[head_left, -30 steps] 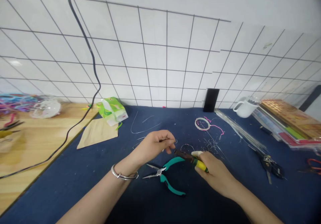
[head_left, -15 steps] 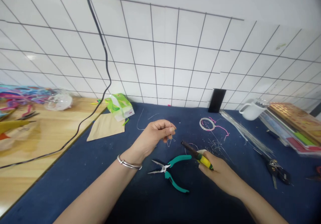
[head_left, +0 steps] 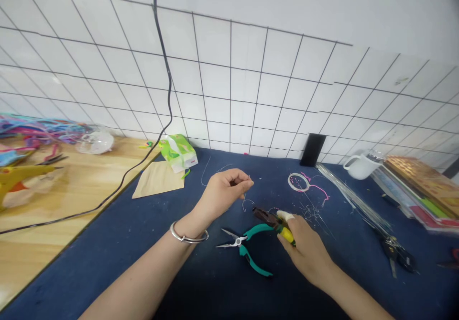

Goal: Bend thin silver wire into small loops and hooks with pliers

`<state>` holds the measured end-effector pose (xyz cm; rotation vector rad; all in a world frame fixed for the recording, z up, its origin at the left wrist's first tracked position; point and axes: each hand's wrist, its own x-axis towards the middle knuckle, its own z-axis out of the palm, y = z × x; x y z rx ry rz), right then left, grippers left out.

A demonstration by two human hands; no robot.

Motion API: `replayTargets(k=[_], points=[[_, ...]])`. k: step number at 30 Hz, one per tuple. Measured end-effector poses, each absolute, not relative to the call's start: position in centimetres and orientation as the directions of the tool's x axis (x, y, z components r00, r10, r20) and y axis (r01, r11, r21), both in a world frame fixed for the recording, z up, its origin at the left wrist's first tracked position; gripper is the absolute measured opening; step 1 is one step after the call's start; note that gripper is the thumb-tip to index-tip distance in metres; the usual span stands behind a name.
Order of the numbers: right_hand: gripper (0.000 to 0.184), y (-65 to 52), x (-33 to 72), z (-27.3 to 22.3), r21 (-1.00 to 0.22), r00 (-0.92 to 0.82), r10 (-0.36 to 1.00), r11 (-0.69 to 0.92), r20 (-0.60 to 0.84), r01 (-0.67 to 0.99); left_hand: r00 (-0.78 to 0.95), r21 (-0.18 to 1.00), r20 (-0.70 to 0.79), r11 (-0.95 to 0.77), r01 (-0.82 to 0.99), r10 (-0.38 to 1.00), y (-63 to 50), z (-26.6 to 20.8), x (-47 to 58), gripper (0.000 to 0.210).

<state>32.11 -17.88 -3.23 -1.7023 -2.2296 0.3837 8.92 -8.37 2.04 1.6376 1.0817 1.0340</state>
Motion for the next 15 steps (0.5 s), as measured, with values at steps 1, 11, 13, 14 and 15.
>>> replayTargets(k=[1, 11, 13, 14, 15], points=[[0.041, -17.8, 32.0, -3.3, -0.35, -0.245, 0.963, 0.268, 0.111, 0.898, 0.253, 0.937, 0.188, -0.25, 0.245, 0.949, -8.4, 2.3, 8.6, 0.017], [0.029, -15.0, 24.1, -1.9, -0.079, -0.489, 0.869, 0.484, -0.078, 0.872, 0.121, 0.789, 0.415, -0.422, 0.447, 0.902, -10.0, 6.9, 4.0, 0.019], [0.023, -13.7, 20.7, -2.0, -0.167, -0.538, 0.831, 0.516, -0.14, 0.84, 0.108, 0.716, 0.462, -0.442, 0.541, 0.88, -11.3, 7.8, 3.6, 0.018], [0.027, -13.1, 18.9, -2.1, -0.196, -0.565, 0.812, 0.536, -0.144, 0.821, 0.105, 0.672, 0.491, -0.453, 0.585, 0.865, -12.0, 8.2, 3.4, 0.016], [0.031, -12.5, 17.2, -2.3, -0.218, -0.585, 0.798, 0.55, -0.147, 0.806, 0.11, 0.631, 0.521, -0.468, 0.619, 0.847, -12.7, 8.5, 3.2, 0.014]])
